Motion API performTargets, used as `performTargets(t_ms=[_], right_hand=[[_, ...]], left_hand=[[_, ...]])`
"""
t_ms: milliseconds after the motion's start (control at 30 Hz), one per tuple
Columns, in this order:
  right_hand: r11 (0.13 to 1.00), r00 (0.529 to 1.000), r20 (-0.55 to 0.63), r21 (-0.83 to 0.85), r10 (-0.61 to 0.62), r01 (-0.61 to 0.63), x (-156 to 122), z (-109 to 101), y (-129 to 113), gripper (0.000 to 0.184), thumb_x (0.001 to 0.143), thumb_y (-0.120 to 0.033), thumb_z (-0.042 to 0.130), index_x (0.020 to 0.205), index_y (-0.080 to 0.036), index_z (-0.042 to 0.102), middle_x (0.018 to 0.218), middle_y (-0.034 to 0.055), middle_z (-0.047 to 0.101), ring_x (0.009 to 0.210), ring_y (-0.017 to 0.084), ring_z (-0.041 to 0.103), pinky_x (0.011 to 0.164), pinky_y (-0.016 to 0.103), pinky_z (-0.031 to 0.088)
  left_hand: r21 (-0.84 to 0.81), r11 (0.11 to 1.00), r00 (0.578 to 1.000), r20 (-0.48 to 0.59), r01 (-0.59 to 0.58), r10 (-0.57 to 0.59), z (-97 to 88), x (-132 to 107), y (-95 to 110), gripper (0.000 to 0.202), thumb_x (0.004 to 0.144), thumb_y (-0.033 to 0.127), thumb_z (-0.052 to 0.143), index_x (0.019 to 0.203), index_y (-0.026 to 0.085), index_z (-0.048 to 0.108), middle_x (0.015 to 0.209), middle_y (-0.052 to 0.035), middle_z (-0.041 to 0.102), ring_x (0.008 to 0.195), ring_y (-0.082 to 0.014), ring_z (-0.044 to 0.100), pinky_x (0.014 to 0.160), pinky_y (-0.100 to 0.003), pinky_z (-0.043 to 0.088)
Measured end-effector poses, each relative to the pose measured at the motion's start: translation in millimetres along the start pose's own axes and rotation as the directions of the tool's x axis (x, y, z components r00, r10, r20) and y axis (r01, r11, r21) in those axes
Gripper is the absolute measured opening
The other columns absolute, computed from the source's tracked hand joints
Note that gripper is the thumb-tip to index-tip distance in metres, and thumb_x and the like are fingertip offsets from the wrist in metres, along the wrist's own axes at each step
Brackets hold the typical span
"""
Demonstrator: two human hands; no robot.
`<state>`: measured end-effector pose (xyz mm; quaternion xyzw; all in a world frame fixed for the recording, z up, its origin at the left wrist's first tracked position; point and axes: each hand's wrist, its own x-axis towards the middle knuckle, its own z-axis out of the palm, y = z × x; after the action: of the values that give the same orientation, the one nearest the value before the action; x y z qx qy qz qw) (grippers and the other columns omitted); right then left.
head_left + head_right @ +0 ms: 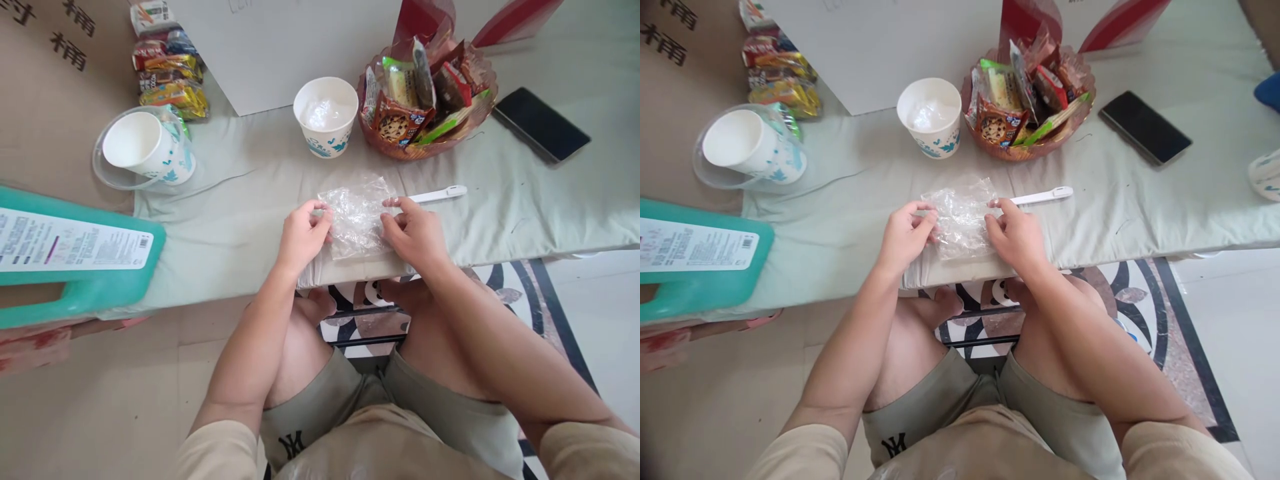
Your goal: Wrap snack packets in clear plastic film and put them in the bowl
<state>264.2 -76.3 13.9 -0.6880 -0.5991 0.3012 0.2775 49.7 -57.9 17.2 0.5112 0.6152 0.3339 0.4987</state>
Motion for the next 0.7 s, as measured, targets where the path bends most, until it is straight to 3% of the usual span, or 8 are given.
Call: performTargets(t_ms=[100,200,267,367,533,700], right_hand=[[0.999,1.0,0.01,-0.044,0.015,-0.014,0,0,0,0.037,0.089,-0.034,0.054,0.122,-0.02,0.066,0.06,-0.0004,0.068,0.067,0.024,0.067,0.075,0.037,0.046],[0.998,1.0,0.0,-0.07,0.009,-0.009,0,0,0,0.042,0.09,-0.034,0.055,0.128,-0.019,0.063,0.06,0.0004,0.068,0.067,0.025,0.067,0.074,0.038,0.046],[0.997,0.999,-0.032,-0.08,-0.006,0.004,1,0,2,0.044,0.089,-0.036,0.056,0.13,-0.019,0.062,0.063,0.0014,0.07,0.067,0.025,0.066,0.072,0.037,0.045],[0.995,0.996,-0.072,-0.091,-0.045,0.039,3,1,6,0.044,0.089,-0.036,0.056,0.13,-0.02,0.061,0.062,0.0006,0.069,0.063,0.023,0.062,0.068,0.035,0.043],[0.99,0.993,-0.077,-0.119,-0.086,0.077,3,4,12,0.045,0.088,-0.038,0.056,0.129,-0.02,0.062,0.062,-0.0005,0.064,0.058,0.021,0.056,0.065,0.035,0.041],[0.981,0.981,-0.13,-0.154,-0.142,0.122,5,5,19,0.046,0.087,-0.037,0.058,0.131,-0.021,0.06,0.088,0.0058,0.073,0.064,0.021,0.058,0.068,0.038,0.045]], left_hand=[[-0.09,0.993,0.993,0.096,0.071,-0.063,0.5,-4,4,0.054,0.087,0.04,0.072,0.133,0.022,0.052,0.074,-0.0001,0.074,0.066,-0.0143,0.073,0.054,-0.019,0.053],[-0.078,0.994,0.985,0.161,0.082,-0.068,0.5,-8,7,0.077,0.083,0.03,0.076,0.15,0.025,0.038,0.069,0.0027,0.072,0.058,-0.0129,0.069,0.052,-0.019,0.051],[-0.047,0.995,0.981,0.177,0.089,-0.079,0.0,-10,8,0.079,0.085,0.023,0.072,0.154,0.025,0.034,0.066,0.0037,0.07,0.056,-0.0128,0.068,0.051,-0.019,0.05],[-0.052,0.99,0.969,0.216,0.13,-0.115,-0.7,-13,10,0.082,0.089,0.029,0.07,0.159,0.025,0.027,0.069,0.0014,0.071,0.064,-0.017,0.073,0.053,-0.022,0.053],[-0.072,0.993,0.942,0.329,0.096,-0.067,0.2,-17,8,0.109,0.079,0.029,0.079,0.165,0.026,0.012,0.07,0.0004,0.074,0.066,-0.0204,0.075,0.053,-0.025,0.055],[0.02,0.999,0.919,0.391,0.044,-0.049,0.6,-20,-2,0.119,0.079,0.023,0.077,0.167,0.02,-0.003,0.064,0.0018,0.073,0.05,-0.0199,0.07,0.045,-0.029,0.047]])
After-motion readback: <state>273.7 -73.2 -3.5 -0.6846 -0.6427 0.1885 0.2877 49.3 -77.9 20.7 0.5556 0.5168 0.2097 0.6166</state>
